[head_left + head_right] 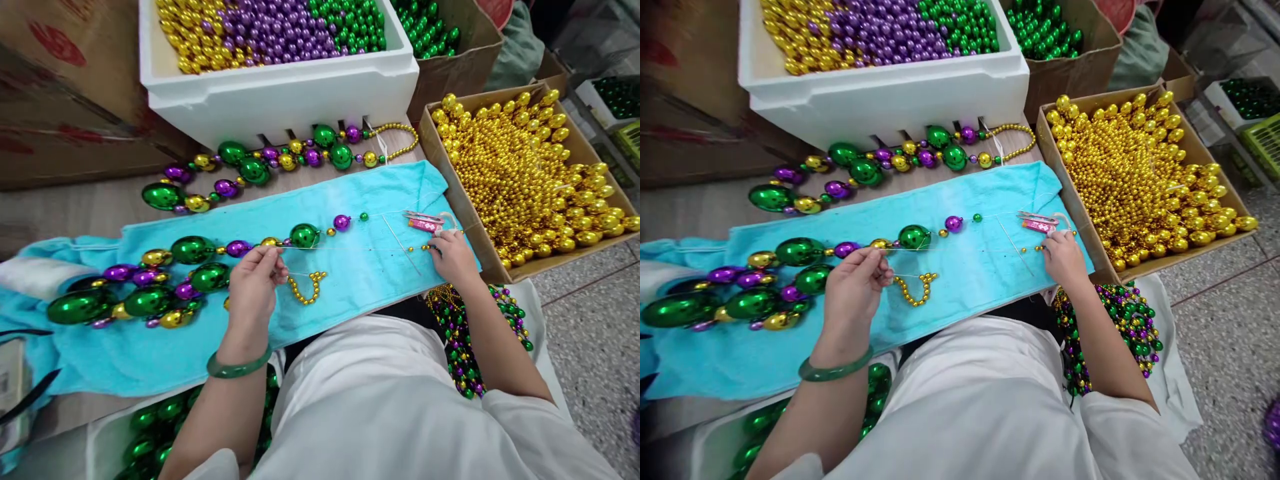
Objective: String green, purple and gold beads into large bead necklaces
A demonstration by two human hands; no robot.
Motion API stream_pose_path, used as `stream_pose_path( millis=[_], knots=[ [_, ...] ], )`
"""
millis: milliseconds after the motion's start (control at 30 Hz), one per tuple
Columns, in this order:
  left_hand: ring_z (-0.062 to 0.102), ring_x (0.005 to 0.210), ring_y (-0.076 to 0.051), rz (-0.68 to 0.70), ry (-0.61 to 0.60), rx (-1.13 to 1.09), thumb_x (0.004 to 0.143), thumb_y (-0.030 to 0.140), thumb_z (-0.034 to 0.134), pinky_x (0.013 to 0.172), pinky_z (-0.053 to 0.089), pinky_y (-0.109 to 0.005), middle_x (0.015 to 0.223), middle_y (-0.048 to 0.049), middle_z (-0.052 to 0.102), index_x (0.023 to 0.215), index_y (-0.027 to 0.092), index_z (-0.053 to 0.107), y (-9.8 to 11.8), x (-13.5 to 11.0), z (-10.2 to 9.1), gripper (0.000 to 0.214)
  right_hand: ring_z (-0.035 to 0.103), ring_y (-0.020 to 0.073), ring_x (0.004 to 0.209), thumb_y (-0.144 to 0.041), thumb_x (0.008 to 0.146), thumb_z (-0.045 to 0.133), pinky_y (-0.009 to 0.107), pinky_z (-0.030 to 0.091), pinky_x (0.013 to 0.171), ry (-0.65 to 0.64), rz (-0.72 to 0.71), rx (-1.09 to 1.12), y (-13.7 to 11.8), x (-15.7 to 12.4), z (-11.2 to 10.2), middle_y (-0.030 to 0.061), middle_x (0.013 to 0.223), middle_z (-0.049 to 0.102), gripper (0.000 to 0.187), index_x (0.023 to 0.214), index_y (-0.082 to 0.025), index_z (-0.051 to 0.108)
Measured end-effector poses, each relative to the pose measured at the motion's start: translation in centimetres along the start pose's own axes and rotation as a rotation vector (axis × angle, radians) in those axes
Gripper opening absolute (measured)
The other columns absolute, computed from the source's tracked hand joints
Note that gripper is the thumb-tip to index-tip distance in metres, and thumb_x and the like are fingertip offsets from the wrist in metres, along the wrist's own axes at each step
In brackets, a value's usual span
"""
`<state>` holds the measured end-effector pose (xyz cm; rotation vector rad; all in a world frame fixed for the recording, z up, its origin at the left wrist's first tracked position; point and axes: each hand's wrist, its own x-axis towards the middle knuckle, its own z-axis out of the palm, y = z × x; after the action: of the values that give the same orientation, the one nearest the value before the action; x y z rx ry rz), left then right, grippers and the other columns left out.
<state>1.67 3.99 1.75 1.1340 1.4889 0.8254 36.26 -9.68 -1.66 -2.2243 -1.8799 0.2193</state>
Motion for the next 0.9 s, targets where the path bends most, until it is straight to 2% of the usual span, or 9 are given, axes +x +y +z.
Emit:
stream_pose_path(
  millis=[67, 133, 200, 300, 467, 567, 667, 733, 900],
  knots=[
    [0.054, 0.063, -0.014, 0.113, -0.005, 0.212, 0.079, 0.044, 0.056, 0.056, 0.044, -0.028, 0.072, -0.0010, 0.056, 0.090, 0.020, 0.060, 0.0, -0.5, 0.3, 0.027, 0.048, 0.0291, 0.103, -0.024, 0.090, 0.050, 0.043, 0.040, 0.091, -0.001, 0.006, -0.007, 0.1, 0.1, 0.0, 0.0116, 0.110, 0.065, 0.024, 0.097, -0.016, 0.072],
    [0.060, 0.087, -0.022, 0.335, 0.012, 0.510, 0.082, 0.042, 0.056, 0.075, 0.049, -0.037, 0.091, -0.0070, 0.063, 0.100, 0.020, 0.063, 0.3, -1.5, 1.1, 0.029, 0.048, 0.0295, 0.105, -0.027, 0.090, 0.052, 0.042, 0.040, 0.090, 0.003, 0.020, -0.017, 0.0, 0.1, -0.1, 0.0103, 0.113, 0.065, 0.023, 0.093, -0.017, 0.073],
    [0.053, 0.111, -0.028, 0.587, 0.010, 0.738, 0.084, 0.037, 0.056, 0.096, 0.043, -0.045, 0.112, -0.0119, 0.061, 0.109, 0.019, 0.063, 0.7, -2.9, 2.8, 0.032, 0.047, 0.0306, 0.106, -0.029, 0.090, 0.054, 0.044, 0.040, 0.087, 0.007, 0.038, -0.033, -0.2, 0.0, -0.2, 0.0102, 0.114, 0.065, 0.022, 0.088, -0.018, 0.073],
    [0.052, 0.115, -0.025, 0.780, -0.202, 0.780, 0.091, 0.030, 0.048, 0.103, 0.040, -0.043, 0.116, -0.0124, 0.061, 0.116, 0.019, 0.062, 1.6, -4.8, 6.7, 0.031, 0.047, 0.0316, 0.107, -0.028, 0.090, 0.054, 0.046, 0.038, 0.085, 0.026, 0.039, -0.036, -0.8, -0.3, -0.3, 0.0109, 0.113, 0.065, 0.022, 0.081, -0.018, 0.071],
    [0.055, 0.114, -0.020, 0.745, -0.694, 0.442, 0.093, 0.028, 0.047, 0.099, 0.044, -0.035, 0.124, -0.0123, 0.062, 0.128, 0.016, 0.057, 2.2, -5.0, 14.5, 0.038, 0.049, 0.0292, 0.110, -0.025, 0.091, 0.050, 0.046, 0.037, 0.092, 0.063, -0.140, 0.090, -1.8, -0.8, -1.1, 0.0098, 0.118, 0.063, 0.020, 0.087, -0.019, 0.069],
    [0.063, 0.090, -0.015, 0.504, -0.953, 0.236, 0.089, 0.029, 0.053, 0.082, 0.051, -0.029, 0.110, -0.0070, 0.069, 0.134, 0.018, 0.053, 2.2, -4.1, 17.5, 0.046, 0.049, 0.0286, 0.113, -0.025, 0.091, 0.049, 0.045, 0.039, 0.093, 0.107, -0.180, 0.139, -1.8, -1.0, -2.1, 0.0110, 0.117, 0.062, 0.019, 0.090, -0.020, 0.067],
    [0.059, 0.063, -0.010, 0.246, -1.071, 0.159, 0.085, 0.029, 0.057, 0.063, 0.048, -0.022, 0.086, -0.0038, 0.072, 0.120, 0.014, 0.064, 2.0, -3.5, 17.9, 0.039, 0.052, 0.0276, 0.112, -0.027, 0.090, 0.050, 0.045, 0.040, 0.095, 0.202, -0.162, 0.194, -1.3, -1.2, -3.3, 0.0105, 0.111, 0.064, 0.017, 0.086, -0.021, 0.065],
    [0.059, 0.063, -0.010, 0.206, -1.050, 0.192, 0.082, 0.028, 0.059, 0.062, 0.046, -0.021, 0.079, -0.0041, 0.071, 0.101, 0.011, 0.072, 2.0, -3.4, 16.7, 0.028, 0.055, 0.0272, 0.108, -0.029, 0.089, 0.053, 0.047, 0.040, 0.096, 0.317, -0.104, 0.243, -0.6, -1.1, -4.1, 0.0095, 0.108, 0.065, 0.014, 0.084, -0.021, 0.064],
    [0.060, 0.071, -0.013, 0.248, -0.960, 0.352, 0.078, 0.031, 0.062, 0.066, 0.043, -0.023, 0.079, -0.0042, 0.073, 0.085, 0.014, 0.075, 2.1, -3.4, 12.1, 0.023, 0.061, 0.0257, 0.074, -0.026, 0.075, 0.063, 0.044, 0.048, 0.069, 0.995, 0.410, 0.555, 3.3, 0.6, -5.8, 0.0085, 0.077, 0.063, 0.006, 0.072, -0.022, 0.060]
  ],
)
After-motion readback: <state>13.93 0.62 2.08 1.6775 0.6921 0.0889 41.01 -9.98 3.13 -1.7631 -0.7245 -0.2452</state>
